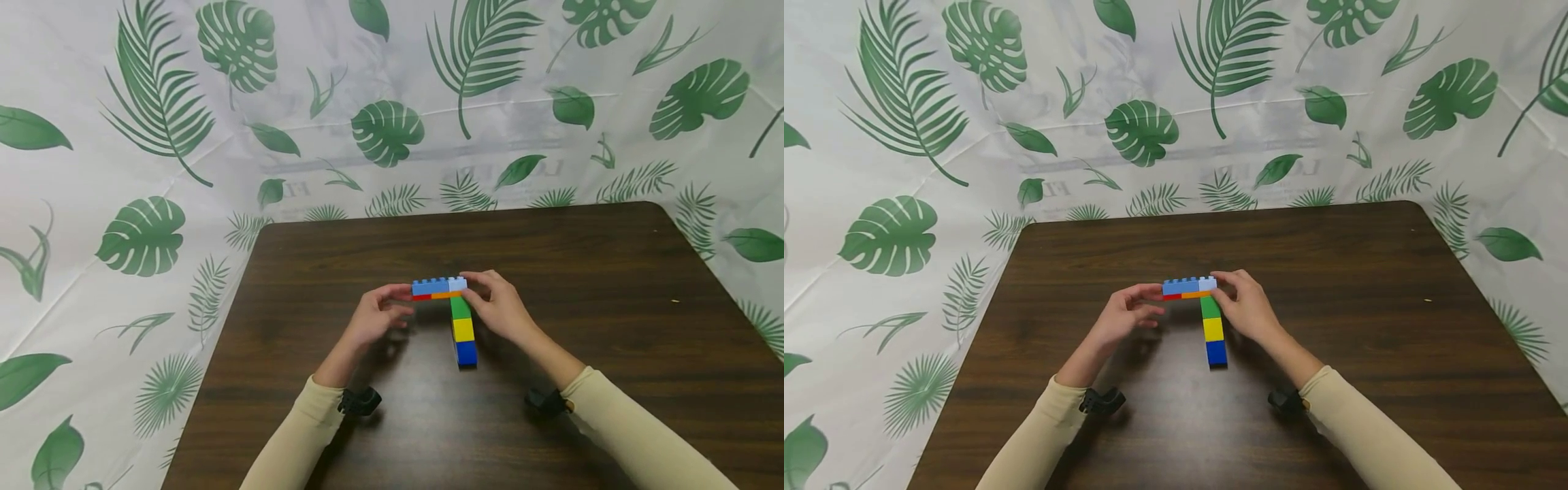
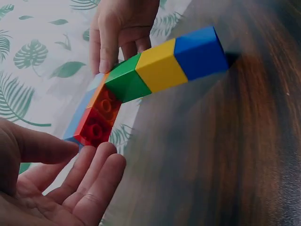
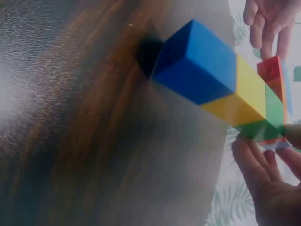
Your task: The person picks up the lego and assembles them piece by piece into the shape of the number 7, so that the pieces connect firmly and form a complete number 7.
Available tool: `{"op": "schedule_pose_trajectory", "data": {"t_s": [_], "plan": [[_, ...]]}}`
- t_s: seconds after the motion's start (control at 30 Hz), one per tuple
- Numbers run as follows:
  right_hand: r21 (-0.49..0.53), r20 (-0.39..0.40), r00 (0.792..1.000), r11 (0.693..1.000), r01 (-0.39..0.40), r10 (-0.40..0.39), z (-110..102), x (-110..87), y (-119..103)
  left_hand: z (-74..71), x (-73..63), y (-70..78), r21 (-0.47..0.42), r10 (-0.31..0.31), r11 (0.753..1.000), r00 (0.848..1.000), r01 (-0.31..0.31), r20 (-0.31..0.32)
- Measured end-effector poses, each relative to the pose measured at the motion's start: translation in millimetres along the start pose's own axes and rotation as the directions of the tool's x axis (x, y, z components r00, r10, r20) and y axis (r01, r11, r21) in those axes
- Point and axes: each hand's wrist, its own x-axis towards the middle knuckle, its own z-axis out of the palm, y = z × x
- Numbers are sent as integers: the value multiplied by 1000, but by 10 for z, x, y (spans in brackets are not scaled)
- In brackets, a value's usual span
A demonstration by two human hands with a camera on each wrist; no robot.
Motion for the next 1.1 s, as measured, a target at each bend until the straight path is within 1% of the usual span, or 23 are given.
{"op": "schedule_pose_trajectory", "data": {"t_s": [0.03,0.1,0.17,0.2,0.27,0.43,0.63,0.9,1.1], "plan": [[-18,10,1000,1000,-17,17,13,-4,24,8,-14,19,4,-13,1000,1000,13,21],[-51,34,998,997,-50,52,40,-17,67,14,3,-20,15,-48,999,998,47,46],[-67,63,994,994,-87,91,60,-32,104,23,23,-66,25,-79,997,995,78,57],[-73,75,991,992,-105,110,66,-38,115,31,30,-84,27,-87,996,995,86,57],[-80,100,984,987,-138,146,74,-45,130,35,82,-186,29,-107,994,993,105,49],[-81,151,970,980,-180,191,101,-36,165,51,94,-244,41,-132,991,990,131,39],[-65,192,960,979,-192,201,142,-41,210,50,93,-304,55,-175,983,984,173,42],[-63,211,956,979,-196,205,173,-48,230,21,89,-366,49,-195,980,980,193,46],[-54,219,955,980,-191,198,191,-45,252,-4,74,-375,56,-203,978,978,200,51]]}}
